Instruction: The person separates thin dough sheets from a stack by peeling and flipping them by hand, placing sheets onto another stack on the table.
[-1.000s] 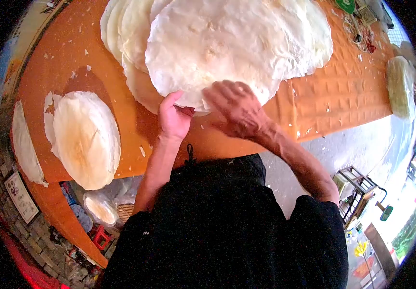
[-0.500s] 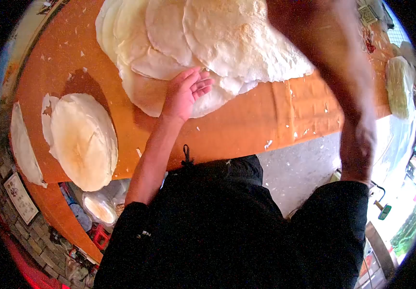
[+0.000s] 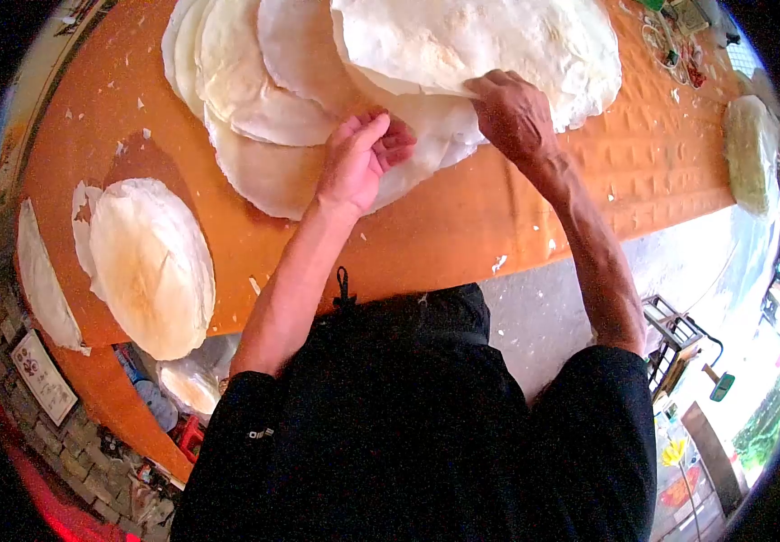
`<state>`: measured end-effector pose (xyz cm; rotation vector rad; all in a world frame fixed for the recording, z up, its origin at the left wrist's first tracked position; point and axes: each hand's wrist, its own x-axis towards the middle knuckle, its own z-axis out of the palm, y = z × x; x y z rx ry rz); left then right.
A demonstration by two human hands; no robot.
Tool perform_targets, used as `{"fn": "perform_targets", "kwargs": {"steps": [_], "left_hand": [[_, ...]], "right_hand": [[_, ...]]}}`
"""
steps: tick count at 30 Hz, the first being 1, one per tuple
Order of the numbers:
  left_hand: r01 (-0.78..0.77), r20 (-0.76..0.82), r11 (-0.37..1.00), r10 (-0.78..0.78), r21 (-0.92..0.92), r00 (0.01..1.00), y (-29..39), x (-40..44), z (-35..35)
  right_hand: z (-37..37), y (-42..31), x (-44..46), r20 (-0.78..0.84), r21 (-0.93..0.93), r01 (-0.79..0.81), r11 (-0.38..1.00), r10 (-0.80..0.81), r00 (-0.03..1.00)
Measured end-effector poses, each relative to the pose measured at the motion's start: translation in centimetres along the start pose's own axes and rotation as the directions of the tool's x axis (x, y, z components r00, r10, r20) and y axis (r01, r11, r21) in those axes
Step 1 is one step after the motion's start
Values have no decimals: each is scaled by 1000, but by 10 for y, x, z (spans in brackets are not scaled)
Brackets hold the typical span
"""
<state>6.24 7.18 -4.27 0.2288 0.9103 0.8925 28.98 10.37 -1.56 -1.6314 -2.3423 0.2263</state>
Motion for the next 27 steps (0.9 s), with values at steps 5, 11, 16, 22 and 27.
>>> {"fn": "perform_targets", "kwargs": {"steps": [5, 11, 16, 22, 27], "left_hand": [[-101, -60, 983, 112, 156, 992, 1, -10, 22], [-40, 70, 999, 42, -28, 997, 6, -8, 25], [-102, 133, 995, 100, 2, 986, 10, -8, 33], [-16, -196, 960, 73, 279, 978, 11, -28, -12], [-72, -188, 989, 96, 131, 977, 18, -27, -23]], "right_hand": [[3, -7, -14, -64, 56, 39, 998, -35, 997], [7, -29, -32, -110, 16, 63, 998, -61, 992], [15, 10, -20, -57, -29, -28, 999, 26, 998], [-138, 19, 61, -228, -393, -311, 865, 237, 945], [-137, -50, 59, -276, -406, -53, 912, -68, 959]]}}
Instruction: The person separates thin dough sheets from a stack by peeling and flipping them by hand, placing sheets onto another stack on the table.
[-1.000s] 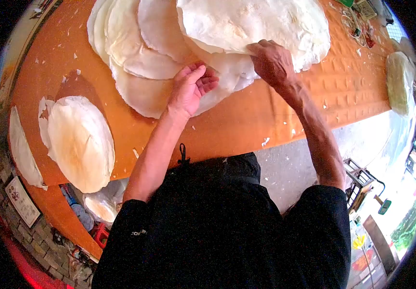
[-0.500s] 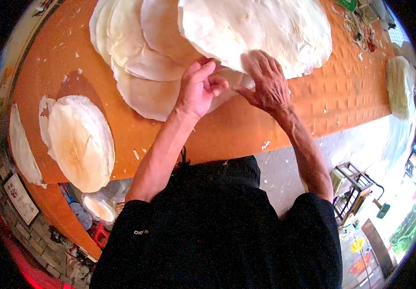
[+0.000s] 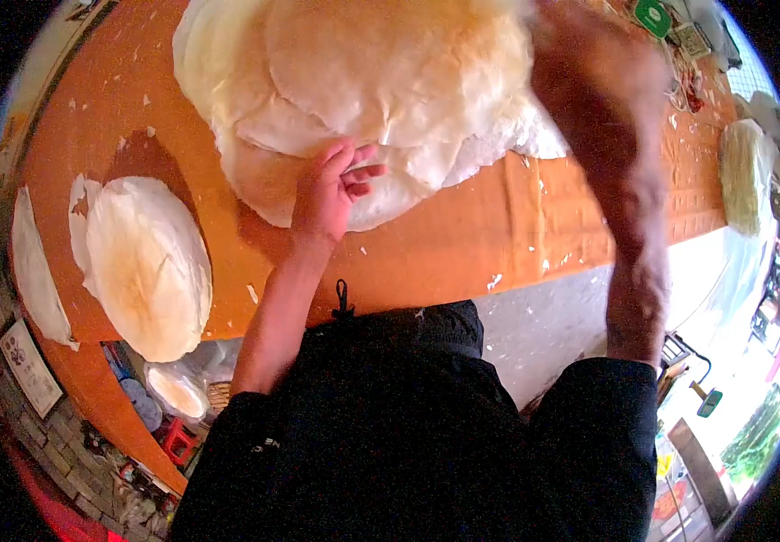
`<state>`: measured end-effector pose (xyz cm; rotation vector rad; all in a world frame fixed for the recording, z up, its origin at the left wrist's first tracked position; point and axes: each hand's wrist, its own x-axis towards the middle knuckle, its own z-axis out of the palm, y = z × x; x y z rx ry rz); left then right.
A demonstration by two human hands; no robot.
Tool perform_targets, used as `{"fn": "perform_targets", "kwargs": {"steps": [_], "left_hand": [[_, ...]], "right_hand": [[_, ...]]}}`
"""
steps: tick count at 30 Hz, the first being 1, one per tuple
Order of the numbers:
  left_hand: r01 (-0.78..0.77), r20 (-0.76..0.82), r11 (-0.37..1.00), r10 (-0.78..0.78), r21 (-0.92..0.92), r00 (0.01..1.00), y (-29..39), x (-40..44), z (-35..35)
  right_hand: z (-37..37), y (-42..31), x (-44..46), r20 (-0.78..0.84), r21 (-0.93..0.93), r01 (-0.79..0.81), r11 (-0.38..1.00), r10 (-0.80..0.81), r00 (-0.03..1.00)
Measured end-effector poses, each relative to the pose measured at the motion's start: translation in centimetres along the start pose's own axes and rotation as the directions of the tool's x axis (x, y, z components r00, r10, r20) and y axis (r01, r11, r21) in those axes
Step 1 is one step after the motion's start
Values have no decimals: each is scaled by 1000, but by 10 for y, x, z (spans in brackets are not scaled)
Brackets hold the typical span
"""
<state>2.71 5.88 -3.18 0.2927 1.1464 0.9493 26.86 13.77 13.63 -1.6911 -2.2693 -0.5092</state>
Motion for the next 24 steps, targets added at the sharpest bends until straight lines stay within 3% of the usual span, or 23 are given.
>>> {"fn": "perform_targets", "kwargs": {"steps": [1, 3, 5, 9, 13, 14, 15, 19, 24], "left_hand": [[-6, 24, 999, 7, -52, 1000, 1, 1, 2], [11, 35, 995, -8, -94, 999, -6, 10, 0], [16, 54, 991, -9, -134, 999, -4, 13, 0], [43, 92, 979, -25, -198, 995, -11, 12, -2], [45, 108, 962, -16, -268, 994, -15, 20, 3], [68, 136, 966, -34, -251, 990, -12, 18, 6], [90, 159, 968, -53, -235, 986, -11, 16, 6], [63, 147, 967, -27, -249, 989, -10, 12, 5], [49, 105, 946, -15, -320, 994, -19, 17, 11]], "right_hand": [[34, -4, -10, -47, 125, 181, 976, -176, 983], [90, -28, -30, 43, 306, 154, 939, -175, 984], [121, -39, -42, 438, 296, -14, 955, -123, 891], [96, -40, -23, 341, 231, 14, 973, -95, 935], [128, -68, -48, 125, 428, 111, 897, -180, 976], [133, -75, -58, 293, 433, 58, 899, -201, 935], [137, -77, -66, 311, 471, 42, 881, -211, 927], [122, -72, -66, 190, 447, -5, 895, -89, 978], [123, -92, -47, 232, 407, -21, 913, -81, 969]]}}
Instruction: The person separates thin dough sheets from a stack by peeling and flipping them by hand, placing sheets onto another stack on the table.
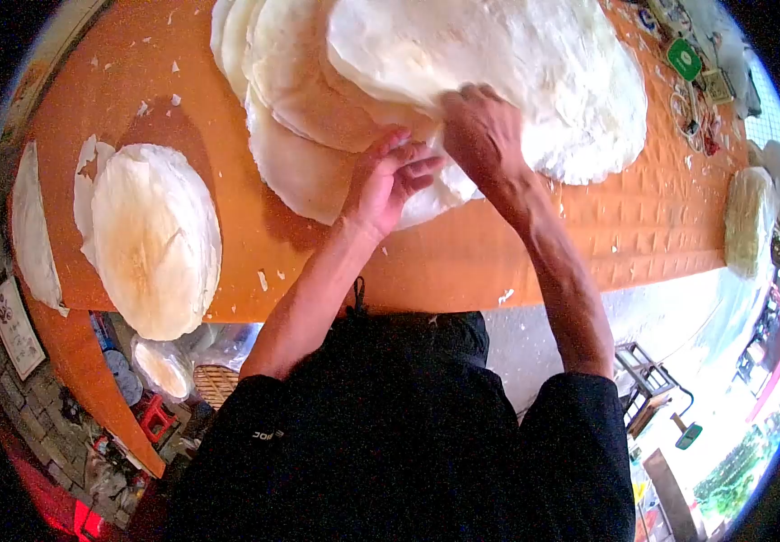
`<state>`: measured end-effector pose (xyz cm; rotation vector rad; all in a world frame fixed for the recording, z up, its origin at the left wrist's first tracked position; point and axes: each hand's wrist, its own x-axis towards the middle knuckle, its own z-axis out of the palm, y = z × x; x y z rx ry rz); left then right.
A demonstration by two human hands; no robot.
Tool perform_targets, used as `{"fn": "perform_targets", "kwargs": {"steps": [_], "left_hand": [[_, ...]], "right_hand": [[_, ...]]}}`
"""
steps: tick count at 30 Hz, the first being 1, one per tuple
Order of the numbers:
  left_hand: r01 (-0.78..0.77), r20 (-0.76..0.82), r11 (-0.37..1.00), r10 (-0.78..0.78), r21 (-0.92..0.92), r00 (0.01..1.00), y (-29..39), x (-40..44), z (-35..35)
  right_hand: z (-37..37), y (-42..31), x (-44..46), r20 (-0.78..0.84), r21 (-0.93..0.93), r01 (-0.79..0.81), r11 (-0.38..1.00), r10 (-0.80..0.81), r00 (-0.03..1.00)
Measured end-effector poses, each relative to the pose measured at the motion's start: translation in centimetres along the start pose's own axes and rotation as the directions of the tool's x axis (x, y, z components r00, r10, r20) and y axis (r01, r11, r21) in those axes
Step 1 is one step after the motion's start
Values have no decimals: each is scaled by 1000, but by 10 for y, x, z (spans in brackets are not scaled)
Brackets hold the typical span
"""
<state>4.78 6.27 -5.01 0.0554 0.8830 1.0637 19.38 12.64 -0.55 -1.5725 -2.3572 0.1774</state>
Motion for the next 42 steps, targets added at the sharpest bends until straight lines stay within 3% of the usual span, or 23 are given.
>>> {"fn": "perform_targets", "kwargs": {"steps": [2, 3, 5, 10, 13, 16, 18, 20, 21, 22, 23, 24, 27, 29, 30, 31, 32, 33, 36, 39, 42], "left_hand": [[-1, 12, 1000, 1, 0, 1000, -1, -4, 5], [-16, 25, 1000, 16, -3, 1000, 2, -5, 8], [-8, 28, 999, 6, 48, 1000, 9, -5, 7], [-43, 86, 995, 35, 89, 996, 0, -7, 4], [-61, 83, 987, 49, 146, 995, 6, -10, 11], [-56, 84, 983, 42, 175, 996, 13, -19, 13], [-55, 86, 983, 41, 175, 995, 21, -28, 1], [-103, 5, 948, 106, 302, 994, 30, -40, -22], [-175, -106, 873, 248, 456, 963, 37, -43, -31], [-212, -193, 862, 330, 460, 924, 44, -41, -43], [-254, -273, 847, 411, 467, 870, 49, -34, -55], [-257, -274, 847, 414, 466, 868, 52, -26, -67], [-436, -95, 739, 554, 513, 827, 62, -16, -78], [-279, -167, 947, 305, 162, 938, 72, -18, -73], [-274, -176, 948, 301, 159, 937, 74, -20, -70], [-270, -198, 956, 288, 111, 937, 74, -20, -66], [-273, -214, 960, 280, 64, 936, 74, -19, -63], [-278, -219, 958, 285, 63, 933, 75, -18, -62], [-318, -228, 934, 349, 160, 909, 75, -12, -60], [-331, -178, 932, 355, 151, 918, 77, -9, -55], [-373, -64, 927, 375, 49, 925, 79, -5, -62]], "right_hand": [[9, -5, 10, 29, 34, 31, 999, -32, 999], [8, -10, 8, 137, -10, 69, 998, -67, 988], [18, -2, -8, -46, 151, 179, 972, -174, 984], [12, 14, -43, -40, 39, 98, 994, -97, 995], [23, 23, -41, -126, 5, 101, 995, -100, 987], [21, 37, -39, -58, 16, 108, 994, -107, 993], [17, 50, -30, -9, -75, 162, 984, -163, 987], [4, 71, -13, -76, 22, 113, 993, -111, 991], [-24, 68, 3, -47, -76, 11, 997, -15, 999], [-53, 58, 21, 19, -344, 9, 939, -3, 1000], [-85, 40, 33, -125, -464, 69, 883, -142, 982], [-103, 31, 42, -199, -325, -22, 945, -45, 979], [-108, -8, 44, -368, -274, 171, 946, -268, 890], [-66, -22, 41, -85, -204, 113, 972, -133, 987], [-33, -22, 39, -174, -10, 203, 979, -202, 964], [-2, -17, 34, -40, 136, 128, 982, -123, 992], [8, -17, 32, 151, 63, 75, 995, -84, 985], [14, -19, 30, 183, 32, 104, 994, -108, 977], [3, -21, 35, 172, -44, 139, 989, -129, 977], [3, -32, 43, -4, 59, 153, 986, -153, 988], [26, -39, 29, 12, 155, 151, 976, -155, 988]]}}
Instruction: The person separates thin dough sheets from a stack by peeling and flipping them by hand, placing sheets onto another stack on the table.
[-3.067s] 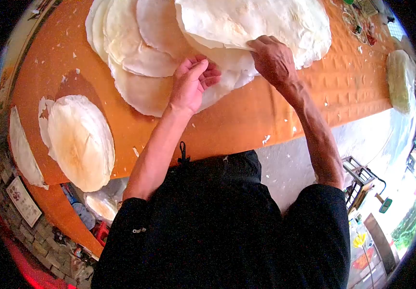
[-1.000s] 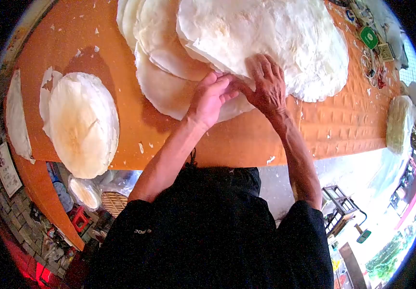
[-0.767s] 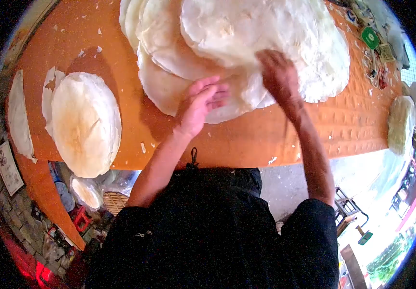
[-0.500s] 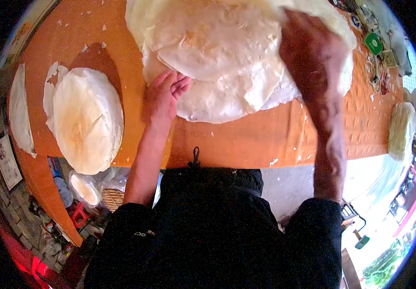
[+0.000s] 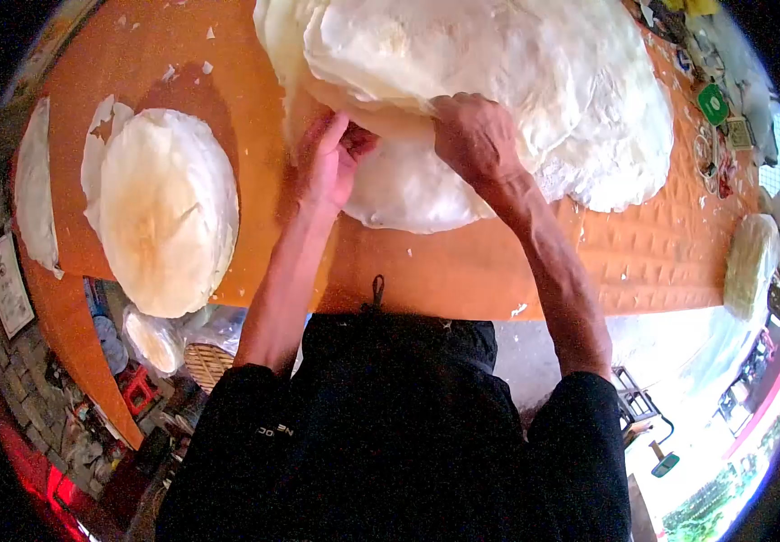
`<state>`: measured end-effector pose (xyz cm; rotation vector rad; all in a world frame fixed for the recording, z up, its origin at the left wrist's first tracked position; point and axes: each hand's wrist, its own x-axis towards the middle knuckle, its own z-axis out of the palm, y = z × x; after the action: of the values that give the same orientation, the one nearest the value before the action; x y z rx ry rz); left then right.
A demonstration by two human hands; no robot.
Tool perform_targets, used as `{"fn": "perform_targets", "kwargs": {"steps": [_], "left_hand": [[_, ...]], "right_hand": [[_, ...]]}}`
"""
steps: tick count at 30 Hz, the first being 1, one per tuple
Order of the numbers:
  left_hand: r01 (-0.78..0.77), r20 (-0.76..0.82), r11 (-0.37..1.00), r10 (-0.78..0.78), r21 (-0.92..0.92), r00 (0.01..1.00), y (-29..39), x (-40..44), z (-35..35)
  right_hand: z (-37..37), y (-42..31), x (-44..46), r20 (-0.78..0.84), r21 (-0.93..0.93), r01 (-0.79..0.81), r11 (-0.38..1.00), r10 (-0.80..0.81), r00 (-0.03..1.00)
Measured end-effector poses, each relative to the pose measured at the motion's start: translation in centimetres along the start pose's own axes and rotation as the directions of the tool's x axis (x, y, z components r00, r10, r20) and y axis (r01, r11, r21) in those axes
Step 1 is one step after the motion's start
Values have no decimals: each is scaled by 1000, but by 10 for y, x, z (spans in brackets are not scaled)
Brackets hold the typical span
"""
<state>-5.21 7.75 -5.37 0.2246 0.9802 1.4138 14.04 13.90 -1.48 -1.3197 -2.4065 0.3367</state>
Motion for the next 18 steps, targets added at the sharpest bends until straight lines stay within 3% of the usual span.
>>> {"fn": "perform_targets", "kwargs": {"steps": [4, 7, 9, 10, 12, 16, 18], "left_hand": [[-30, 116, 999, 34, -29, 993, 1, 2, 1], [-13, 119, 994, 26, -111, 993, 1, 11, 1], [-12, 18, 997, 10, 81, 1000, 5, 14, 4], [-5, 9, 997, 4, 81, 1000, 6, 17, 2], [151, -80, 960, -136, 238, 988, 7, 32, 0], [184, -68, 953, -173, 239, 983, 9, 46, 5], [154, -7, 987, -154, -45, 988, 9, 36, 17]], "right_hand": [[-6, -7, 17, 132, 5, -125, 992, 124, 984], [8, -6, 18, 59, 32, -47, 998, 45, 997], [10, -8, 21, 60, 33, -40, 999, 37, 997], [11, -9, 23, 71, 29, -43, 999, 41, 997], [8, -17, 31, 92, 82, -51, 995, 44, 995], [10, -39, 31, -14, 29, -45, 999, 45, 999], [-4, -50, 27, -56, 74, -48, 996, 52, 997]]}}
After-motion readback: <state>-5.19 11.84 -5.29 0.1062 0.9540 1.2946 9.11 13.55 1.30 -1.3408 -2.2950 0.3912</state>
